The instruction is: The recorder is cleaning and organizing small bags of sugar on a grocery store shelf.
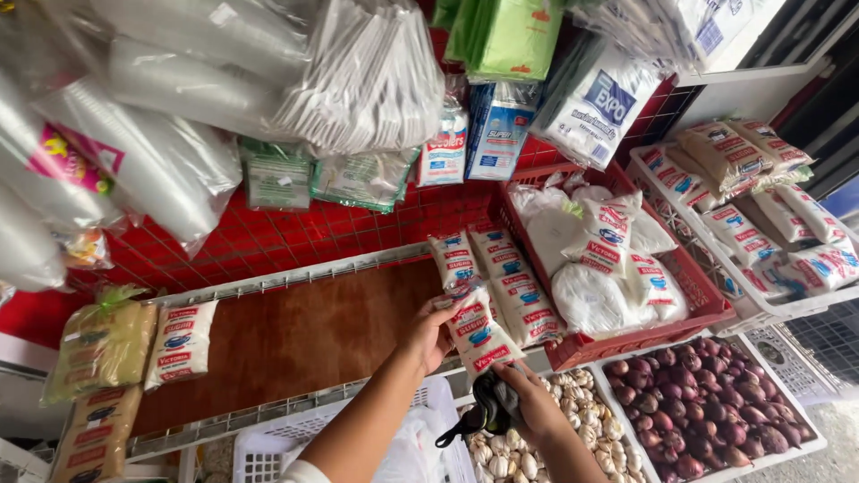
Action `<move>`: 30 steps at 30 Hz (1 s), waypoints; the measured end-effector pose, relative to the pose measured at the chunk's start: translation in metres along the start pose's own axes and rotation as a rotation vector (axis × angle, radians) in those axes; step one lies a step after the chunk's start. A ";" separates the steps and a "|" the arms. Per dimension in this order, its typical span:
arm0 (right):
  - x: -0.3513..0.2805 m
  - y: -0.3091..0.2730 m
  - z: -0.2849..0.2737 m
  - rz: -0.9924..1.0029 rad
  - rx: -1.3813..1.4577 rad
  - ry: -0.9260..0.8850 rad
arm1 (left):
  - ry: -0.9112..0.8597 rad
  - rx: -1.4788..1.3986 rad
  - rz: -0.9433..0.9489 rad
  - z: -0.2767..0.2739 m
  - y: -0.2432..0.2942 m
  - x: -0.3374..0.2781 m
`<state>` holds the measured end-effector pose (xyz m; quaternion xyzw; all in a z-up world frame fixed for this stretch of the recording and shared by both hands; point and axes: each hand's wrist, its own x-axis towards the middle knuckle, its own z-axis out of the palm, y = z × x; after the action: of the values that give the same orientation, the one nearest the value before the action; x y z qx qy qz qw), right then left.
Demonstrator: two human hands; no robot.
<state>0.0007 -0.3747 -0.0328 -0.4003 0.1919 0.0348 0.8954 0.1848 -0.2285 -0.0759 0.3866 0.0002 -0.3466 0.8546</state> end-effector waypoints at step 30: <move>0.079 0.010 -0.019 0.044 0.155 0.340 | 0.458 0.294 0.348 0.013 -0.023 0.088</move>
<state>0.0662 -0.3889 -0.0804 -0.3258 0.3511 -0.0287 0.8773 0.2342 -0.3001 -0.1054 0.5679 0.0762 -0.0957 0.8140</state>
